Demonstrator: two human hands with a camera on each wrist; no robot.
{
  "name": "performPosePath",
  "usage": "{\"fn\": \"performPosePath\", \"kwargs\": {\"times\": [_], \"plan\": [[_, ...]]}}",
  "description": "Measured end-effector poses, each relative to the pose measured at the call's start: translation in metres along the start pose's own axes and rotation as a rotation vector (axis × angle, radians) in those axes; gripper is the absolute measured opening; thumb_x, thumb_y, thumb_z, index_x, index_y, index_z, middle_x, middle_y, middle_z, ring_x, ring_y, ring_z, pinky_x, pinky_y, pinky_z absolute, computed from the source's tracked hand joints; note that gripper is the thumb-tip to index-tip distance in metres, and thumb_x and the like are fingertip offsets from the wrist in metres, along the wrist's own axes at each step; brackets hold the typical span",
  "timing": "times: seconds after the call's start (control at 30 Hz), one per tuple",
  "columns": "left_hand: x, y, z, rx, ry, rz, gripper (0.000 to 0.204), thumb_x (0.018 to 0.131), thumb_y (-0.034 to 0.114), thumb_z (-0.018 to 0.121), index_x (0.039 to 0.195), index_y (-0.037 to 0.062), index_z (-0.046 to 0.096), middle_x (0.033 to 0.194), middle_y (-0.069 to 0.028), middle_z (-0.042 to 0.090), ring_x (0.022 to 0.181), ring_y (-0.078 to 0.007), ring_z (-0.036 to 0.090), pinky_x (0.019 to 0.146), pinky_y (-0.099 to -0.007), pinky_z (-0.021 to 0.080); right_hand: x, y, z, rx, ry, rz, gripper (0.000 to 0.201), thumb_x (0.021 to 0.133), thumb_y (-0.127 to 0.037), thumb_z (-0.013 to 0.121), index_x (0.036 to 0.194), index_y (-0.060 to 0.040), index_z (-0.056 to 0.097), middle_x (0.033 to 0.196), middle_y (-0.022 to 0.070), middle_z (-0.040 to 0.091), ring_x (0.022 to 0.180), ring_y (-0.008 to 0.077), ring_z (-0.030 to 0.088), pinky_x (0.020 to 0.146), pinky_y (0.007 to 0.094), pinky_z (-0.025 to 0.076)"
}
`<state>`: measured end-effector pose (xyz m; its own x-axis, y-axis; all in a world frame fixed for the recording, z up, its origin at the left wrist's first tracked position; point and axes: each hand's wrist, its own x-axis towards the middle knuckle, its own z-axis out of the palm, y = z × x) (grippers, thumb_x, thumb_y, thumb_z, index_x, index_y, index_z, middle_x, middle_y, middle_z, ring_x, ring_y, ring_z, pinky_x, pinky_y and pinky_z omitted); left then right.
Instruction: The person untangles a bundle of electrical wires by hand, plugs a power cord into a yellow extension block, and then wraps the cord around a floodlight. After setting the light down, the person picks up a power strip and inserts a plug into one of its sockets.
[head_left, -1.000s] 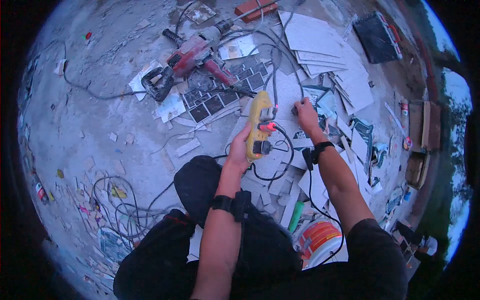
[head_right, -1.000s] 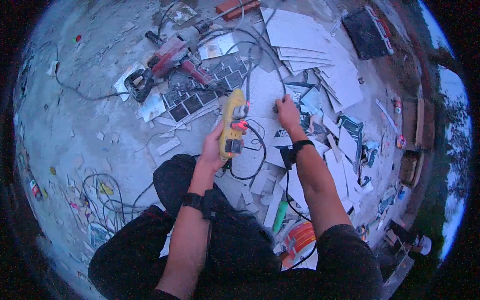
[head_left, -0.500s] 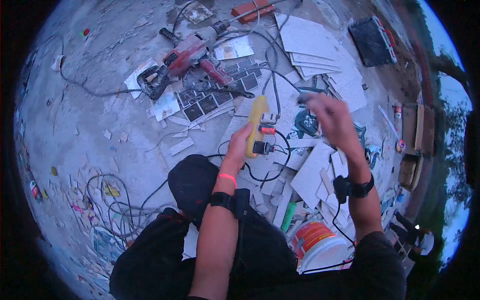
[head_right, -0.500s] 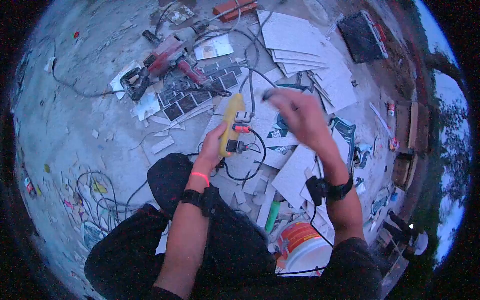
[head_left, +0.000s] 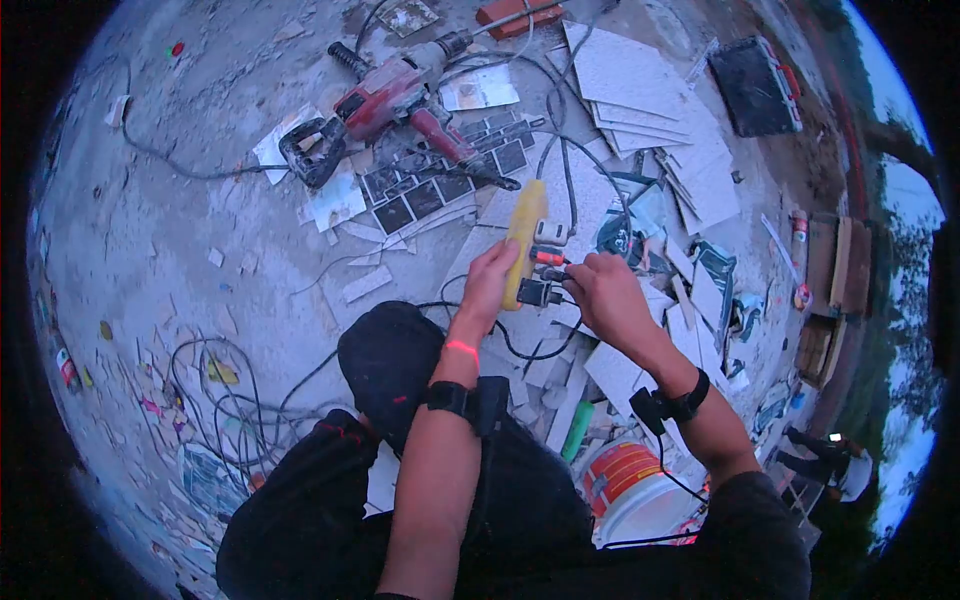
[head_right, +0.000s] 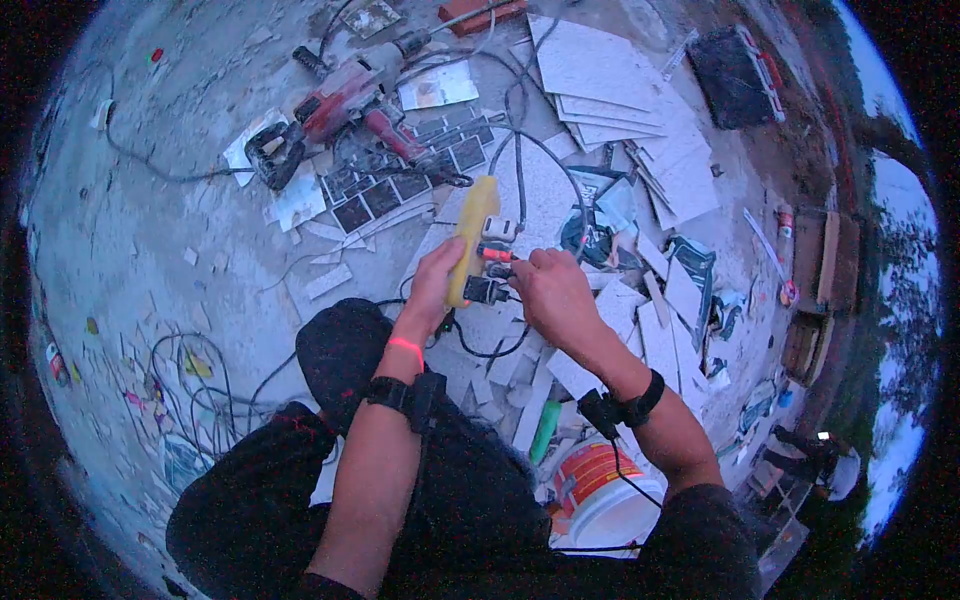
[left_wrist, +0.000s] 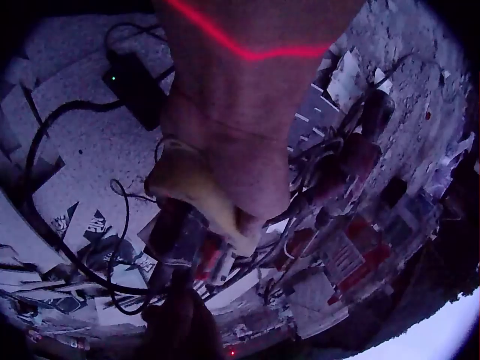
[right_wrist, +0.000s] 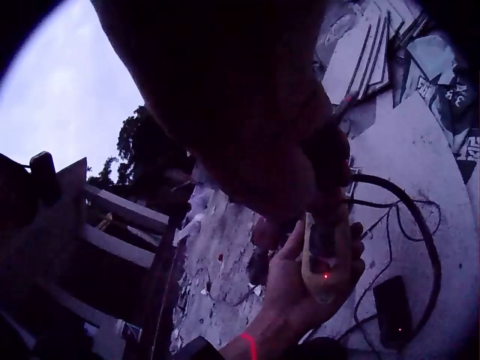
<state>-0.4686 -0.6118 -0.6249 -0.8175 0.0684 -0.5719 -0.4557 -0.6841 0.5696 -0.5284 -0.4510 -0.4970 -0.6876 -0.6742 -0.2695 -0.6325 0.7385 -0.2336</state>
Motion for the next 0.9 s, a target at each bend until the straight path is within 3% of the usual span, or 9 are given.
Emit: {"fn": "performPosePath", "kwargs": {"times": [0.03, 0.07, 0.13, 0.27, 0.33, 0.37, 0.43, 0.83, 0.9], "plan": [[0.0, -0.001, -0.001, -0.023, -0.025, 0.0, 0.037, 0.102, 0.031, 0.047, 0.122, 0.0026, 0.059, 0.103, -0.0043, 0.065, 0.087, -0.0112, 0.063, 0.074, -0.0267, 0.051, -0.001, 0.001, 0.004, 0.001, -0.003, -0.002, 0.016, 0.085, -0.017, 0.066, 0.091, -0.0028, 0.062, 0.08, 0.0169, 0.061, 0.08, 0.0379, 0.06, 0.073, 0.0483, 0.046], [0.001, -0.002, -0.001, -0.025, -0.023, 0.0, 0.037, 0.102, 0.031, 0.047, 0.122, 0.0026, 0.059, 0.103, -0.0043, 0.065, 0.087, -0.0112, 0.063, 0.074, -0.0267, 0.051, -0.001, 0.003, 0.007, 0.067, 0.008, -0.009, 0.015, 0.085, -0.017, 0.066, 0.09, -0.0027, 0.062, 0.079, 0.0171, 0.061, 0.08, 0.0372, 0.06, 0.072, 0.0478, 0.046], [0.002, -0.003, -0.001, 0.013, 0.002, 0.013, 0.039, 0.101, 0.038, 0.047, 0.119, 0.0069, 0.064, 0.091, -0.0019, 0.067, 0.068, -0.0087, 0.064, 0.048, -0.0259, 0.049, 0.0, 0.003, 0.008, 0.133, 0.017, -0.018, 0.015, 0.085, -0.016, 0.066, 0.089, -0.0026, 0.063, 0.078, 0.0173, 0.061, 0.079, 0.0365, 0.06, 0.071, 0.0473, 0.046], [0.002, -0.002, 0.001, -0.003, 0.014, 0.027, 0.04, 0.102, 0.038, 0.046, 0.12, 0.0069, 0.064, 0.089, -0.0021, 0.067, 0.069, -0.009, 0.064, 0.048, -0.0261, 0.05, 0.002, 0.006, 0.005, 0.131, -0.012, 0.007, 0.014, 0.086, -0.016, 0.065, 0.087, -0.0018, 0.062, 0.078, 0.0164, 0.061, 0.078, 0.0355, 0.06, 0.07, 0.0465, 0.046], [0.003, -0.002, -0.002, -0.077, -0.033, -0.048, 0.039, 0.103, 0.033, 0.047, 0.128, 0.0041, 0.057, 0.1, -0.0038, 0.064, 0.084, -0.0107, 0.063, 0.071, -0.027, 0.052, 0.003, 0.007, 0.002, 0.075, 0.014, -0.043, 0.014, 0.086, -0.016, 0.065, 0.086, -0.0017, 0.062, 0.078, 0.0159, 0.061, 0.079, 0.0355, 0.06, 0.07, 0.0464, 0.046], [0.004, -0.005, -0.003, -0.077, -0.033, -0.048, 0.039, 0.103, 0.033, 0.047, 0.128, 0.0041, 0.057, 0.1, -0.0038, 0.064, 0.084, -0.0107, 0.063, 0.071, -0.027, 0.052, 0.003, 0.005, -0.002, 0.051, -0.004, -0.047, 0.014, 0.085, -0.014, 0.066, 0.089, -0.0011, 0.064, 0.079, 0.0148, 0.061, 0.079, 0.0352, 0.06, 0.071, 0.0457, 0.046], [0.005, -0.007, -0.001, -0.079, -0.024, 0.017, 0.04, 0.102, 0.037, 0.045, 0.122, 0.0061, 0.062, 0.093, -0.0045, 0.068, 0.073, -0.0108, 0.067, 0.055, -0.0264, 0.054, 0.002, 0.005, -0.003, 0.029, -0.024, -0.05, 0.014, 0.084, -0.012, 0.068, 0.092, -0.0004, 0.066, 0.08, 0.0137, 0.062, 0.079, 0.035, 0.06, 0.073, 0.045, 0.047], [0.005, -0.004, -0.002, -0.146, -0.042, 0.007, 0.042, 0.103, 0.035, 0.043, 0.125, 0.0029, 0.058, 0.102, -0.0083, 0.068, 0.079, -0.0145, 0.068, 0.064, -0.0296, 0.057, 0.002, 0.008, 0.007, 0.145, 0.071, -0.088, 0.011, 0.085, -0.01, 0.067, 0.092, -0.0021, 0.065, 0.079, 0.0136, 0.06, 0.077, 0.0348, 0.059, 0.069, 0.0447, 0.047], [0.004, -0.006, -0.003, -0.133, -0.042, -0.012, 0.042, 0.103, 0.036, 0.043, 0.125, 0.003, 0.059, 0.101, -0.0079, 0.068, 0.078, -0.0144, 0.068, 0.063, -0.0299, 0.057, 0.003, 0.011, 0.01, 0.113, 0.049, -0.093, 0.015, 0.086, -0.016, 0.067, 0.094, -0.0041, 0.064, 0.078, 0.0126, 0.059, 0.074, 0.0338, 0.059, 0.068, 0.0456, 0.046]]}}
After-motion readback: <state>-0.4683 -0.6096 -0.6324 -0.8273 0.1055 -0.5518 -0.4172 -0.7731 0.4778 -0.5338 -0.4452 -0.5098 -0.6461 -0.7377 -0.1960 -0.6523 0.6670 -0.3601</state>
